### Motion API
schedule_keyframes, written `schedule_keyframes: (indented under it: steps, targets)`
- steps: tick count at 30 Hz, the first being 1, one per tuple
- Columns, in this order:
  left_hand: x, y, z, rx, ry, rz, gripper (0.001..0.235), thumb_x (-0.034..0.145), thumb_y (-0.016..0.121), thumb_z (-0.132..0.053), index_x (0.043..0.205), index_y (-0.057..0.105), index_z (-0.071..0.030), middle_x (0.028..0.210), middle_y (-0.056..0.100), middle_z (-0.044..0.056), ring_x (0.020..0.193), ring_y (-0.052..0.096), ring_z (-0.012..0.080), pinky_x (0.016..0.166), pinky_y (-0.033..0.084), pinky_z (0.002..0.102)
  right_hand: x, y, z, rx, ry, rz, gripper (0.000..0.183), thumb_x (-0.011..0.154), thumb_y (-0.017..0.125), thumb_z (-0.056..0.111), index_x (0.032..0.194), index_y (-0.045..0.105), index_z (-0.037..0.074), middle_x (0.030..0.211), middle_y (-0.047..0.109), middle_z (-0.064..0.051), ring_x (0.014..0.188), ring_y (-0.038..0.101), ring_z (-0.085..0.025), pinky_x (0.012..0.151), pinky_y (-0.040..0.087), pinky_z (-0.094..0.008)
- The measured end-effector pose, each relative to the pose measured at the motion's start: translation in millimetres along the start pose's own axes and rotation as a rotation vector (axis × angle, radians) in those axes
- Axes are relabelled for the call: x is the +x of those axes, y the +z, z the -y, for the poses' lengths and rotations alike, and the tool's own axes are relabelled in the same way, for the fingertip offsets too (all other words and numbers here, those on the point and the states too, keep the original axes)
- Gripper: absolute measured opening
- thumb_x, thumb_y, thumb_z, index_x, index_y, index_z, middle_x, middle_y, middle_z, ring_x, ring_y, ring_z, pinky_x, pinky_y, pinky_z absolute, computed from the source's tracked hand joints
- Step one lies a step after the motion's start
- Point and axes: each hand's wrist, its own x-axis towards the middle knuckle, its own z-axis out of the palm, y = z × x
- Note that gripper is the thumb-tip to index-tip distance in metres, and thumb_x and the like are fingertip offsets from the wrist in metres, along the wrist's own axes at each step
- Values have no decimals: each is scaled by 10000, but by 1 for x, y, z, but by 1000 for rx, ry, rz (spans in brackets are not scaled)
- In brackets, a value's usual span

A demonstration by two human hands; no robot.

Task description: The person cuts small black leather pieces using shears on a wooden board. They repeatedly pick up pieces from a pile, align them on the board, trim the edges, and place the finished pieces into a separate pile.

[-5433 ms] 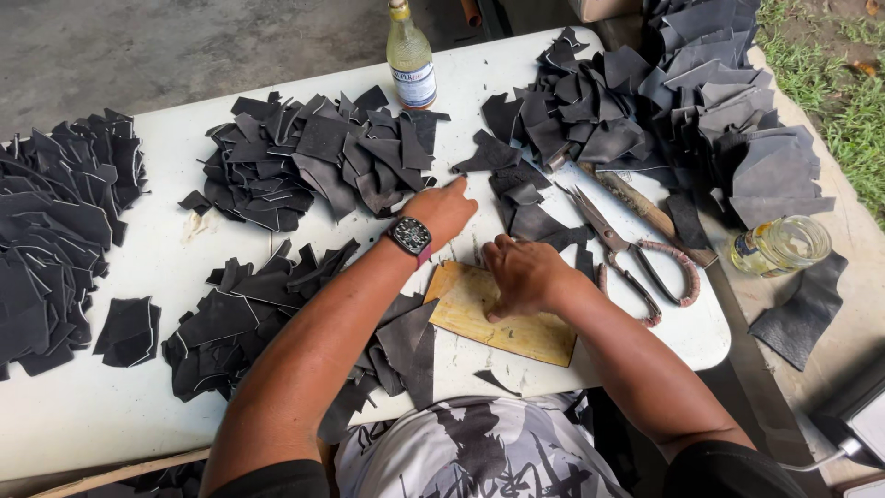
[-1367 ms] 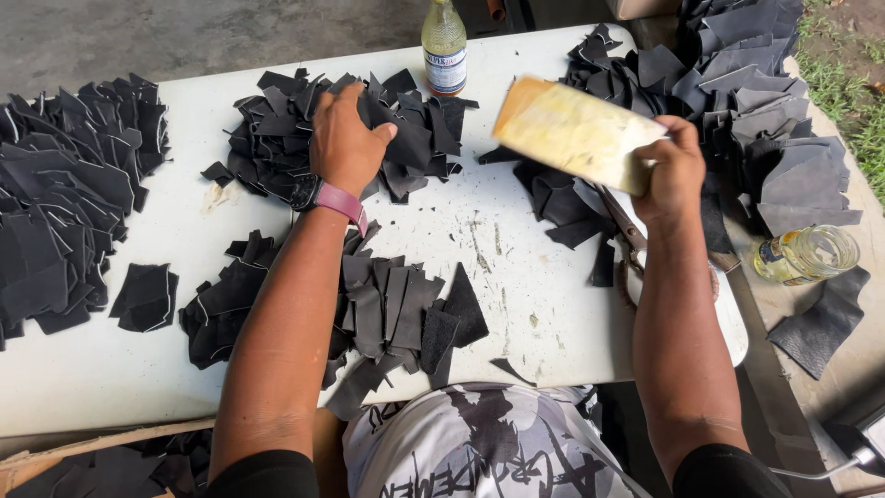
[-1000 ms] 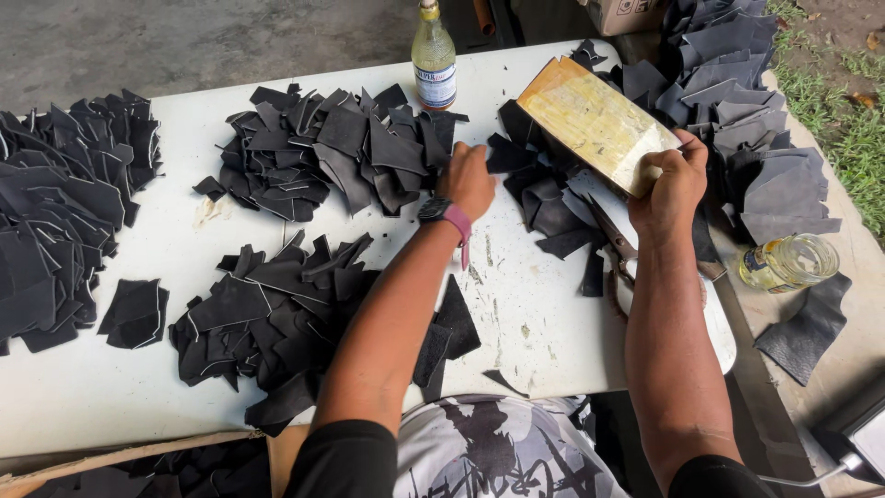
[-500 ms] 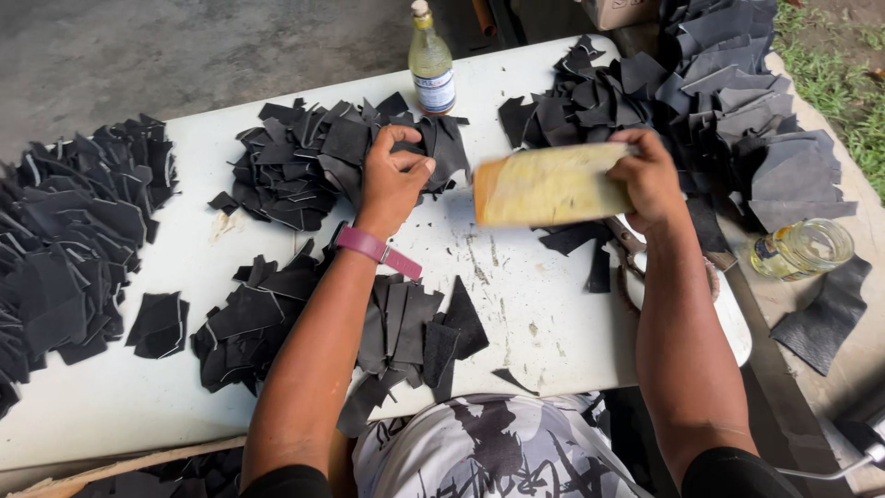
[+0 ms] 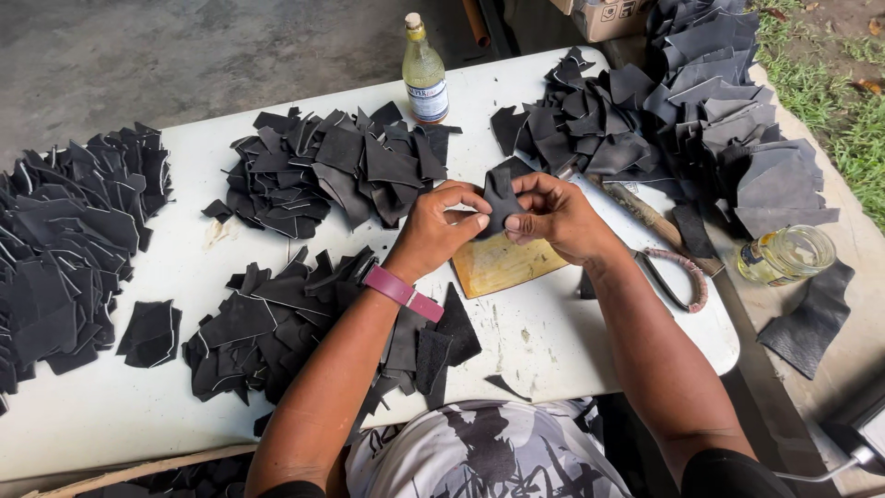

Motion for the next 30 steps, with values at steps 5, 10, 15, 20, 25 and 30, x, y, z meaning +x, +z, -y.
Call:
schedule_keyframes:
  steps: [5,10,15,20,25,30]
  targets:
    - [1,-4,-26,181,-195,111,466,845,684,22,1303,645,-60,1334,654,77,932,721,112,776,598,244,-1,1,3,-176,89,9,386,835,772,19,1203,653,32,879,744,-57,784,736,-145,698,600,-299]
    - [2,-5,-14,202,128,45,716,789,780,58,1456,531,-27,1415,582,156,1204,626,189,960,526,305,4,4,-12,-137,-23,113,344,841,745,-21,1181,710,13,1011,733,-54,934,692,-125,861,587,-275]
    - [16,11,7,5,-89,-282,458,808,812,7,1243,666,-3,1063,765,130,957,728,151,833,585,261,3,19,-12,-16,133,31,478,843,715,-42,1286,581,79,1042,693,-17,957,687,-124,852,626,-331]
    - [15,8,29,-492,-223,-451,331,751,789,25,1012,599,-48,910,736,99,786,733,141,721,628,296,12,5,-25,-30,-155,-76,569,827,733,-127,1332,523,29,1080,682,-74,941,674,-155,803,606,-314]
    - [-16,-4,46,-365,-314,-171,235,816,805,19,890,590,-43,818,684,73,740,663,108,705,560,264,15,-21,-24,235,-203,-225,378,919,686,-100,1251,549,17,1001,738,-152,806,714,-162,701,615,-284]
    - [-36,10,15,152,-100,-46,212,836,816,-22,925,624,-25,856,694,38,801,651,98,750,538,264,15,-17,-17,168,-268,-261,291,973,697,21,1229,561,42,943,753,-116,796,735,-143,659,615,-261]
